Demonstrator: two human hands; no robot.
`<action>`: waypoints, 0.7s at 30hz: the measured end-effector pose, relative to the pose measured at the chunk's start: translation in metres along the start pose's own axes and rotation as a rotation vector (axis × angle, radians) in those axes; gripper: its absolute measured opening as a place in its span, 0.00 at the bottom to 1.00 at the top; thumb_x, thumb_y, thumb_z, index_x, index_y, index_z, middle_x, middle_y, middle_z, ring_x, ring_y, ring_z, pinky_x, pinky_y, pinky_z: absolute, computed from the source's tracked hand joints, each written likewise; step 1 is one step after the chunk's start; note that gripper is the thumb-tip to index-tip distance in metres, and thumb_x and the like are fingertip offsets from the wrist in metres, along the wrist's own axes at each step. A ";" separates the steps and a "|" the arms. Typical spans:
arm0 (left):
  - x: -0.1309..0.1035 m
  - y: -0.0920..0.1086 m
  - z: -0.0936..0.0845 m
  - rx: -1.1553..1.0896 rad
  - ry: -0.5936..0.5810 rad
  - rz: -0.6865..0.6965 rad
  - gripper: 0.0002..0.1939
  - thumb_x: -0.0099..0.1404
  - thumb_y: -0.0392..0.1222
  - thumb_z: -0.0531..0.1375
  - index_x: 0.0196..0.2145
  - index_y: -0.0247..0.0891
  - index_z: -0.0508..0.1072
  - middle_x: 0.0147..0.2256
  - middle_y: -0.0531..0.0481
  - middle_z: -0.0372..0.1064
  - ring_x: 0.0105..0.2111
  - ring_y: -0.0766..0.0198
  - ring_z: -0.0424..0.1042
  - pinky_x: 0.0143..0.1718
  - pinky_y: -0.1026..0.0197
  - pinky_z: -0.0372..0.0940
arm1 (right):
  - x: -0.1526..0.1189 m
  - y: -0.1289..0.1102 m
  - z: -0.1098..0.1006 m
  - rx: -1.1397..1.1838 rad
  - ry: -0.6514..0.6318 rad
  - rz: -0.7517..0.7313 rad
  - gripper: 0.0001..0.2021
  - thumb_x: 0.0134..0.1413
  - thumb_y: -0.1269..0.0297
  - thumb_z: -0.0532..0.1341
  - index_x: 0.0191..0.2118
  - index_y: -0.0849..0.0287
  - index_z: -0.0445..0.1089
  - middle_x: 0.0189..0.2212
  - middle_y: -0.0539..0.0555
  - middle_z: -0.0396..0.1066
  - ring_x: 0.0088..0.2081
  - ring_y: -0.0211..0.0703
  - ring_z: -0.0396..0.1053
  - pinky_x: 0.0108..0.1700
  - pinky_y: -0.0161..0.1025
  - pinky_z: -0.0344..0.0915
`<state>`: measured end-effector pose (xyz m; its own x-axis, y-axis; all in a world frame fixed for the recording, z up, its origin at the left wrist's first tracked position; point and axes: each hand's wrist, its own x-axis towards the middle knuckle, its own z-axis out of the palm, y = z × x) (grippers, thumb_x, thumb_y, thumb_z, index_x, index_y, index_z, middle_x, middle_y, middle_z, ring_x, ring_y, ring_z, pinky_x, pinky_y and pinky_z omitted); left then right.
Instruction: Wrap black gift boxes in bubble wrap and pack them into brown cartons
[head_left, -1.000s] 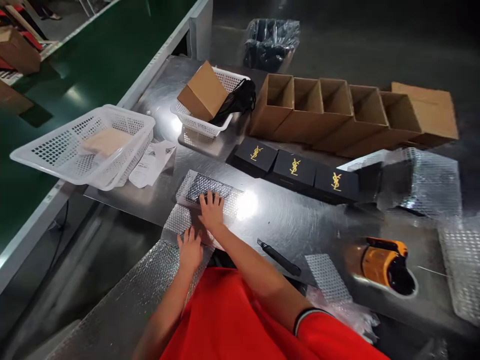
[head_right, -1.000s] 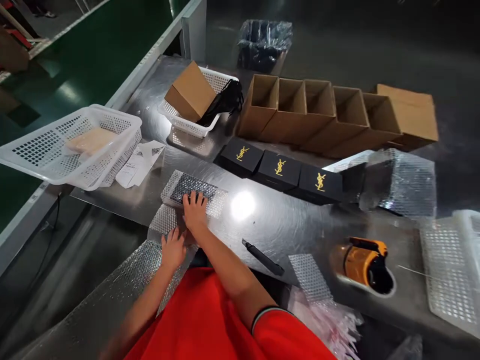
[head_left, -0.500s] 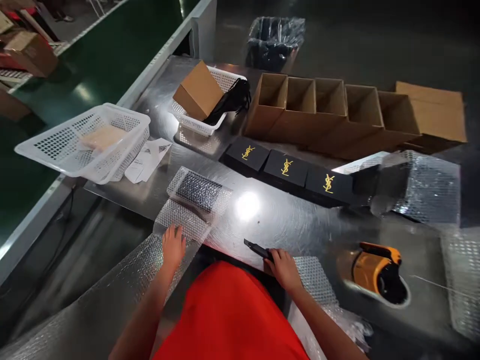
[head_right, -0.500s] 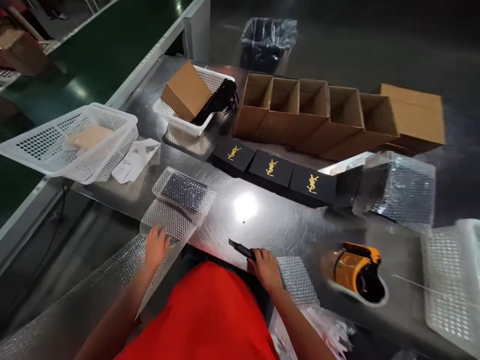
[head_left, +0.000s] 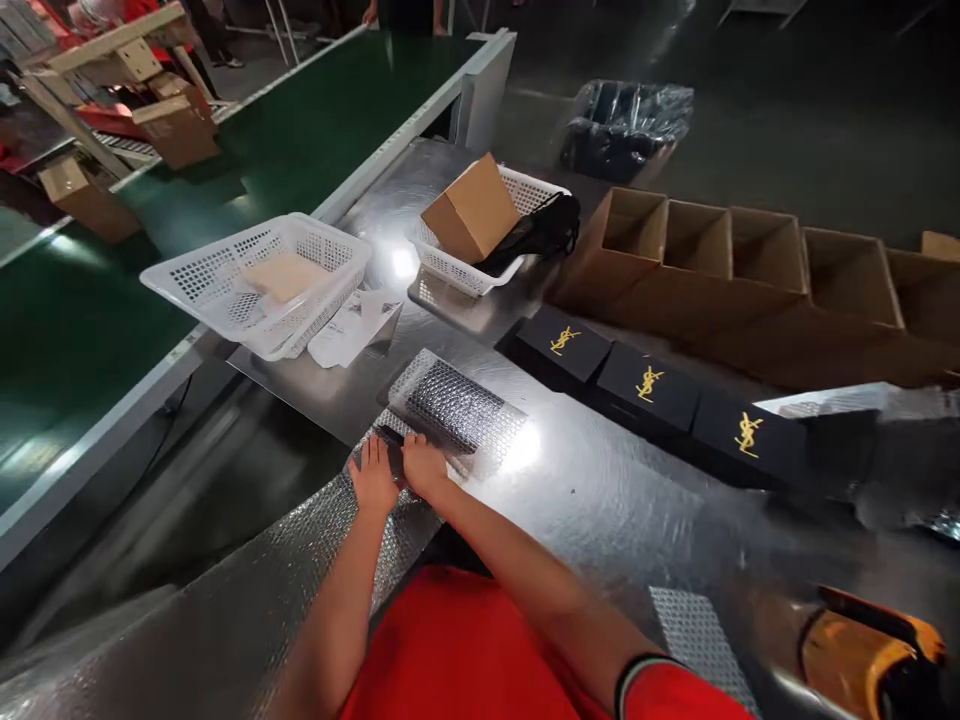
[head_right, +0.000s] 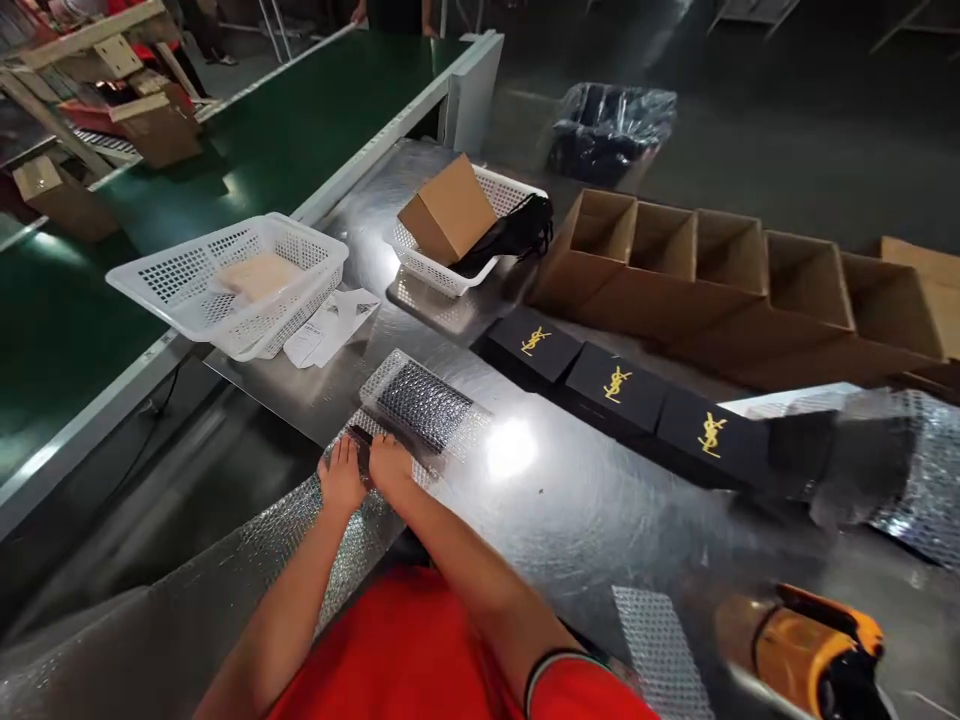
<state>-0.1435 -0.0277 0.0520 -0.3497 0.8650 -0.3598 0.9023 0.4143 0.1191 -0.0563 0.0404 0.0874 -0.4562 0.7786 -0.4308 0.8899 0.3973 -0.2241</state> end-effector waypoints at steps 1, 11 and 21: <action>0.001 -0.001 0.001 -0.011 0.000 -0.003 0.40 0.58 0.43 0.60 0.66 0.37 0.53 0.69 0.37 0.43 0.67 0.44 0.46 0.64 0.35 0.45 | 0.005 -0.003 0.003 -0.016 -0.006 0.001 0.13 0.67 0.68 0.48 0.48 0.67 0.66 0.44 0.67 0.71 0.44 0.50 0.74 0.40 0.41 0.70; 0.002 -0.004 -0.003 0.044 -0.073 -0.017 0.41 0.61 0.49 0.58 0.68 0.41 0.48 0.70 0.42 0.36 0.69 0.47 0.40 0.64 0.31 0.38 | -0.024 0.031 0.023 -0.077 -0.065 0.047 0.12 0.61 0.70 0.53 0.49 0.66 0.65 0.43 0.67 0.72 0.42 0.50 0.74 0.40 0.40 0.69; -0.023 -0.040 -0.011 -0.083 0.079 0.007 0.34 0.59 0.37 0.59 0.63 0.36 0.60 0.68 0.35 0.46 0.68 0.45 0.45 0.65 0.35 0.40 | -0.283 0.319 0.098 -0.039 0.161 0.332 0.18 0.61 0.60 0.46 0.43 0.52 0.72 0.35 0.68 0.72 0.37 0.61 0.74 0.38 0.55 0.69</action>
<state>-0.1747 -0.0610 0.0654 -0.3651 0.8864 -0.2848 0.8821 0.4271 0.1986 0.3565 -0.1006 0.0526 -0.1392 0.9333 -0.3311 0.9902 0.1263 -0.0602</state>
